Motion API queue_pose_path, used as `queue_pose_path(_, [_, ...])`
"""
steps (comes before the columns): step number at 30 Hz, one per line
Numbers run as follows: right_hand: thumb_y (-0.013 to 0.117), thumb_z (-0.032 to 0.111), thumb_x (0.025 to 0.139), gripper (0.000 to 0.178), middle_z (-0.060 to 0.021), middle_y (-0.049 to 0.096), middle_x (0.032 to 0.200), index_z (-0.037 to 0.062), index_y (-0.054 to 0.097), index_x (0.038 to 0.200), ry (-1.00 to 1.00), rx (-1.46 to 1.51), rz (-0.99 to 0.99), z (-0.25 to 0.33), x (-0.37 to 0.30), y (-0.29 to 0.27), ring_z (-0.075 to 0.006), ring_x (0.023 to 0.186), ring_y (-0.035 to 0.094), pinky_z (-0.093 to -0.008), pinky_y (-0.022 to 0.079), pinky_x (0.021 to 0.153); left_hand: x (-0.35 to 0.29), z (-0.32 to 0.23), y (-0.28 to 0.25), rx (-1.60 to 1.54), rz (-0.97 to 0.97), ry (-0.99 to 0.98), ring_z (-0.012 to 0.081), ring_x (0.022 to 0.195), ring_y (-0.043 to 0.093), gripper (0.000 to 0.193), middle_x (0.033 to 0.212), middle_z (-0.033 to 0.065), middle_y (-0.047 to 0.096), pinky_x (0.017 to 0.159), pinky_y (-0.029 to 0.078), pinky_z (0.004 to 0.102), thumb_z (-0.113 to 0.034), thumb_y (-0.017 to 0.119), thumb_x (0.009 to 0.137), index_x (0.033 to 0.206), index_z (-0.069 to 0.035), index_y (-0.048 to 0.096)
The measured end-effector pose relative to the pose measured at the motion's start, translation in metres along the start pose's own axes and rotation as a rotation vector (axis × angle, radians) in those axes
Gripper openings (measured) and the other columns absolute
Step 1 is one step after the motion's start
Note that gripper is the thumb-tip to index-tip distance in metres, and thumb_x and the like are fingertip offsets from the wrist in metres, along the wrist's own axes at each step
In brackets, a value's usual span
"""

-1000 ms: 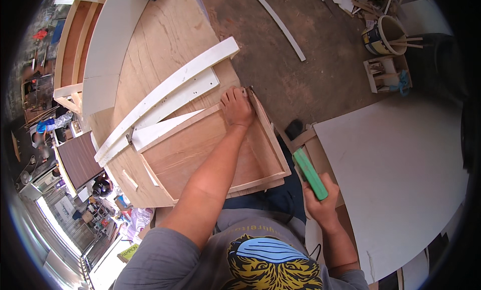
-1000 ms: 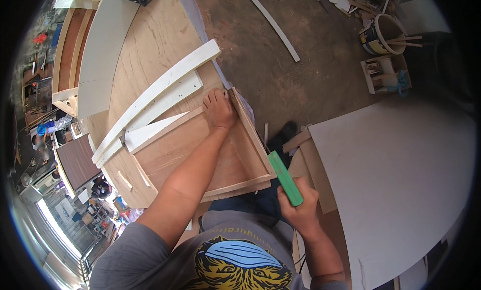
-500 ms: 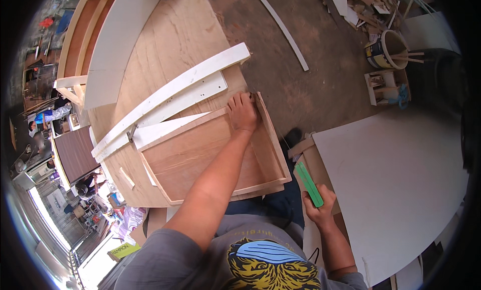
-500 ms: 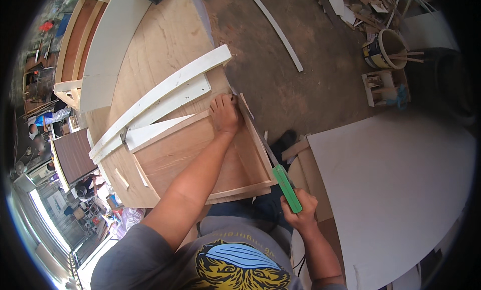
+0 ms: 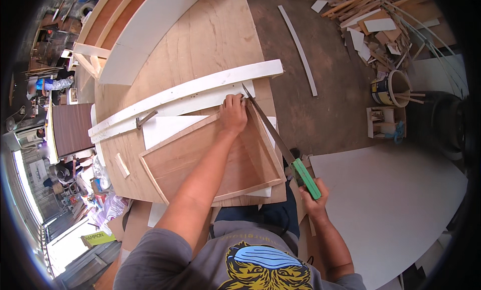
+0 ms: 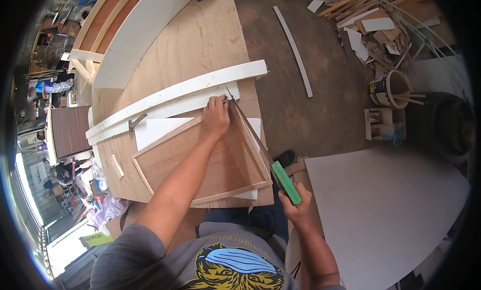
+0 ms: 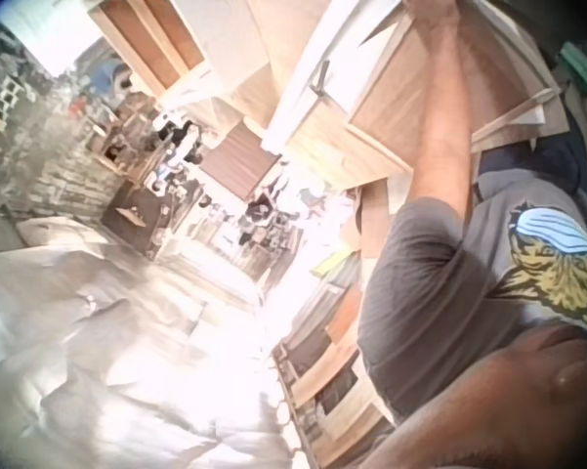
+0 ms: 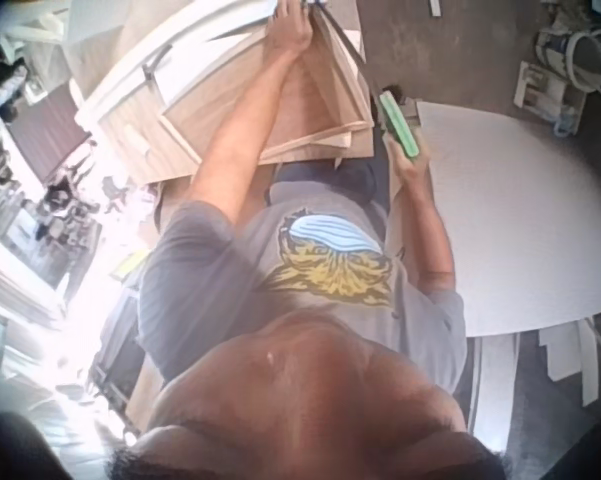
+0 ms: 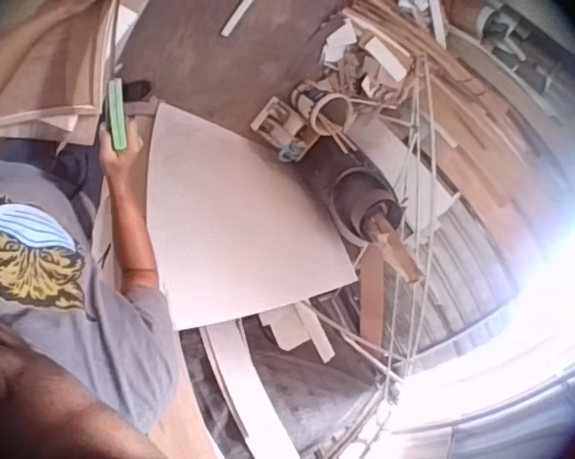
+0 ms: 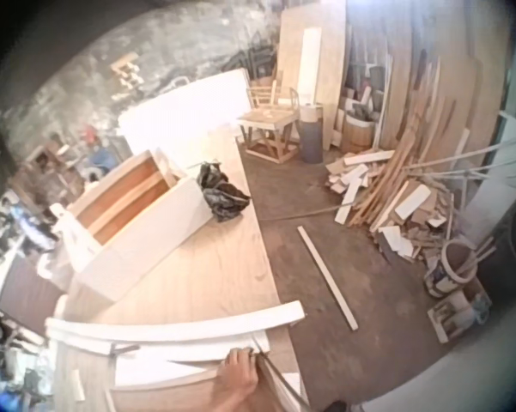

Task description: The person assembles a wooden box by hammering nails into the corners and using a saw to trim a piece of white board.

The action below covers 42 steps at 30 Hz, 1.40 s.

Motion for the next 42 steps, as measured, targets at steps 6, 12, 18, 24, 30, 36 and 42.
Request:
queue_pose_path(6, [0.074,-0.001,0.082,0.014,-0.0079,0.067,0.072,0.0003,0.06,0.083,-0.21,-0.148,0.015,0.019,-0.007,0.017,-0.0155,0.06,0.064,-0.0304,0.049,0.057,0.004,0.015,-0.006,-0.127,0.13,-0.038,0.0386,0.1,0.06,0.02,0.105,0.0154,0.061,0.089,0.045,0.0509,-0.023,0.054,0.103,0.106,-0.005,0.063])
queue_pose_path(12, [0.071,-0.003,0.083,0.012,-0.0102,0.064,0.071,-0.0011,0.059,0.085,0.102,0.077,-0.065,-0.01,-0.008,0.021,-0.016,0.061,0.064,-0.0309,0.048,0.058,0.002,0.032,-0.004,-0.064,0.174,-0.117,0.037,0.102,0.06,0.021,0.105,0.0137,0.062,0.087,0.045,0.051,-0.025,0.053,0.102,0.104,-0.007,0.065])
queue_pose_path(18, [0.066,-0.004,0.083,0.01,-0.0045,0.058,0.075,-0.0005,0.058,0.088,-0.029,-0.198,-0.139,0.039,-0.032,0.002,-0.0123,0.066,0.056,-0.0285,0.045,0.063,-0.009,-0.017,0.027,-0.046,0.171,-0.088,0.0337,0.104,0.061,0.015,0.106,0.0116,0.063,0.086,0.044,0.0499,-0.022,0.058,0.098,0.103,-0.01,0.066])
queue_pose_path(24, [0.068,-0.003,0.083,0.011,-0.0032,0.058,0.076,0.0005,0.059,0.089,0.086,-0.196,-0.282,0.023,-0.067,-0.032,-0.0108,0.067,0.055,-0.0276,0.044,0.062,-0.015,-0.092,0.066,-0.186,0.187,0.017,0.0321,0.105,0.059,0.014,0.107,0.0094,0.063,0.089,0.043,0.0481,-0.022,0.063,0.095,0.103,-0.011,0.067])
queue_pose_path(30, [0.068,-0.003,0.084,0.01,-0.0022,0.058,0.071,-0.0008,0.059,0.089,0.119,-0.177,-0.316,0.005,-0.064,-0.04,-0.0106,0.062,0.055,-0.0279,0.044,0.059,-0.022,-0.105,0.078,-0.077,0.152,0.066,0.033,0.113,0.054,0.016,0.111,0.0096,0.062,0.093,0.041,0.0495,-0.022,0.061,0.096,0.107,-0.011,0.066])
queue_pose_path(36, [0.07,-0.003,0.084,0.011,-0.0068,0.061,0.069,-0.0013,0.06,0.086,0.085,-0.188,-0.287,0.022,-0.052,-0.04,-0.0149,0.059,0.06,-0.0293,0.047,0.057,-0.025,-0.105,0.07,0.063,-0.016,0.071,0.033,0.109,0.053,0.017,0.117,0.009,0.058,0.094,0.04,0.0486,-0.027,0.06,0.097,0.106,-0.013,0.065])
queue_pose_path(42, [0.07,-0.004,0.082,0.012,-0.0106,0.062,0.067,0.0001,0.06,0.084,0.035,-0.25,-0.222,0.038,-0.039,-0.046,-0.0185,0.057,0.064,-0.0303,0.049,0.056,-0.025,-0.099,0.092,0.184,0.166,0.03,0.0326,0.109,0.053,0.02,0.116,0.0092,0.059,0.093,0.039,0.0468,-0.03,0.057,0.098,0.106,-0.013,0.063])
Point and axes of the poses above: each hand's wrist, its own x-axis towards the middle knuckle, its own y-axis out of the palm, z = x × y, the point moved 10 cm from there along x, towards the middle knuckle
